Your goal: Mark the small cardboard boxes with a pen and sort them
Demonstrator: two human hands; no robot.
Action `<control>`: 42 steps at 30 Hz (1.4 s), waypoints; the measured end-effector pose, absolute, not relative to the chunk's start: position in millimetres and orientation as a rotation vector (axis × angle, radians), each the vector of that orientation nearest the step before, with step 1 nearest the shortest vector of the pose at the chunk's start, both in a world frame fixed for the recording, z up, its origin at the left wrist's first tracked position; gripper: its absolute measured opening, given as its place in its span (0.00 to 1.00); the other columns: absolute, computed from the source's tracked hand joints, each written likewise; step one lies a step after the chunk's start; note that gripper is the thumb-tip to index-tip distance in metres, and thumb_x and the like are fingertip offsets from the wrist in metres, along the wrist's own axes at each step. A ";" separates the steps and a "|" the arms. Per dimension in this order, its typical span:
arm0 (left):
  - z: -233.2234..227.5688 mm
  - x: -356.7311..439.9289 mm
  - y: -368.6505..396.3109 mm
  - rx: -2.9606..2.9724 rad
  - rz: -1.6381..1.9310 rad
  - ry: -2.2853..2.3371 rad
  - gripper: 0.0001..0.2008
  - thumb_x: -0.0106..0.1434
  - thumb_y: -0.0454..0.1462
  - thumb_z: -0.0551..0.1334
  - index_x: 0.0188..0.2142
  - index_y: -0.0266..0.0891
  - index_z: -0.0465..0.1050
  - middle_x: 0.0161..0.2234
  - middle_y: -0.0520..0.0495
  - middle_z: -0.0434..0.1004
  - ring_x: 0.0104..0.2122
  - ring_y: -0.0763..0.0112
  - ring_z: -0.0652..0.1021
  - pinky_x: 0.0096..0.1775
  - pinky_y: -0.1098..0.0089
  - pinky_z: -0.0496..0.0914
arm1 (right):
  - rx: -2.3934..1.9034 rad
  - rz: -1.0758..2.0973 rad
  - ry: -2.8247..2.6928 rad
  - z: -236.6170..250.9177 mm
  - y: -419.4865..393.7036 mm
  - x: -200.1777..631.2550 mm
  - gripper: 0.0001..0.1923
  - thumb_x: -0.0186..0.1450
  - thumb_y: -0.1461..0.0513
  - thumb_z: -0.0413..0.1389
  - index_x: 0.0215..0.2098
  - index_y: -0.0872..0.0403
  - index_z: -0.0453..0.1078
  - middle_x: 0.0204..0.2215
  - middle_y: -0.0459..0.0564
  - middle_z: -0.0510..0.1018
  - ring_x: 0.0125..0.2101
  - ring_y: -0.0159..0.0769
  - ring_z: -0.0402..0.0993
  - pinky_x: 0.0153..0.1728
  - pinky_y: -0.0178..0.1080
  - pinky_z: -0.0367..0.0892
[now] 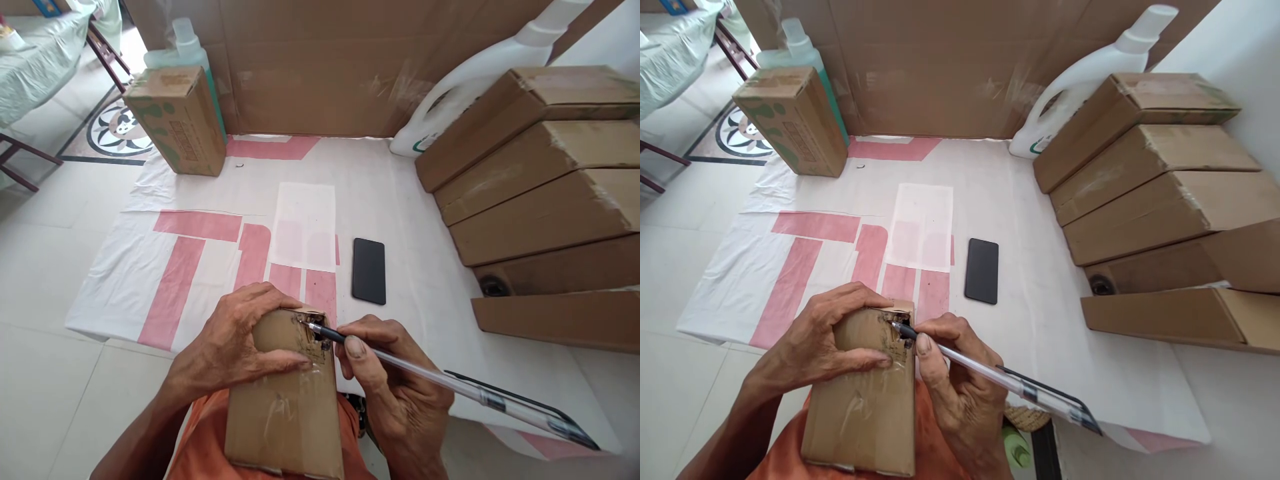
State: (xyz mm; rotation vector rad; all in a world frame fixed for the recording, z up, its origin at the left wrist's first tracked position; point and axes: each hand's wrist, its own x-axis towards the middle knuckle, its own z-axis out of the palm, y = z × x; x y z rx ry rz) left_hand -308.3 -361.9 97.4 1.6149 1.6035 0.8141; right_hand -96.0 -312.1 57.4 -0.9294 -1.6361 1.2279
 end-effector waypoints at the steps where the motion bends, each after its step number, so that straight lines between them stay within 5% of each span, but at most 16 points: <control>1: 96.9 -308.2 -361.8 1.617 0.817 1.603 0.22 0.60 0.44 0.76 0.53 0.44 0.78 0.46 0.48 0.83 0.47 0.62 0.82 0.50 0.64 0.74 | -0.927 1.233 -1.649 59.1 -311.6 -96.3 0.05 0.73 0.63 0.59 0.42 0.48 0.77 0.30 0.45 0.76 0.29 0.34 0.76 0.27 0.35 0.68; 14: 97.4 -308.7 -361.1 1.613 0.809 1.622 0.22 0.60 0.43 0.77 0.51 0.42 0.78 0.46 0.48 0.82 0.46 0.64 0.81 0.48 0.66 0.74 | -1.062 1.326 -1.520 72.8 -314.7 -77.8 0.12 0.72 0.58 0.59 0.31 0.50 0.74 0.23 0.43 0.69 0.20 0.31 0.65 0.21 0.37 0.57; 21: 95.6 -309.3 -362.9 1.625 0.772 1.650 0.21 0.61 0.44 0.75 0.51 0.45 0.77 0.46 0.47 0.82 0.46 0.61 0.82 0.48 0.64 0.75 | -1.111 1.207 -1.354 66.2 -294.8 -82.6 0.10 0.72 0.56 0.60 0.34 0.50 0.74 0.24 0.43 0.74 0.20 0.30 0.68 0.20 0.34 0.60; 26: 92.1 -313.5 -365.1 1.675 0.761 1.671 0.20 0.62 0.43 0.74 0.52 0.48 0.77 0.47 0.48 0.82 0.45 0.61 0.82 0.46 0.66 0.76 | -1.497 1.206 -1.824 17.7 -252.4 -88.0 0.10 0.75 0.55 0.54 0.38 0.52 0.68 0.28 0.46 0.80 0.22 0.33 0.73 0.27 0.35 0.67; 33: 90.7 -313.6 -364.4 1.698 0.741 1.697 0.19 0.61 0.41 0.74 0.51 0.51 0.76 0.46 0.52 0.81 0.44 0.63 0.82 0.46 0.67 0.76 | -1.882 0.946 -2.373 -32.2 -237.8 -115.0 0.04 0.73 0.63 0.57 0.45 0.55 0.69 0.37 0.58 0.85 0.39 0.47 0.82 0.35 0.38 0.63; 39: 90.1 -313.5 -364.8 1.690 0.734 1.689 0.19 0.62 0.40 0.74 0.52 0.50 0.76 0.46 0.51 0.81 0.45 0.62 0.82 0.46 0.66 0.75 | -1.903 0.866 -2.391 -39.1 -247.4 -116.0 0.05 0.75 0.61 0.56 0.44 0.55 0.71 0.40 0.58 0.83 0.39 0.45 0.81 0.36 0.39 0.64; 42: 88.9 -314.2 -365.3 1.689 0.732 1.690 0.19 0.62 0.41 0.74 0.52 0.50 0.76 0.47 0.51 0.81 0.45 0.62 0.82 0.47 0.66 0.75 | -1.947 0.759 -2.268 -37.3 -244.6 -103.4 0.09 0.76 0.57 0.55 0.47 0.54 0.70 0.47 0.59 0.80 0.46 0.47 0.78 0.43 0.42 0.67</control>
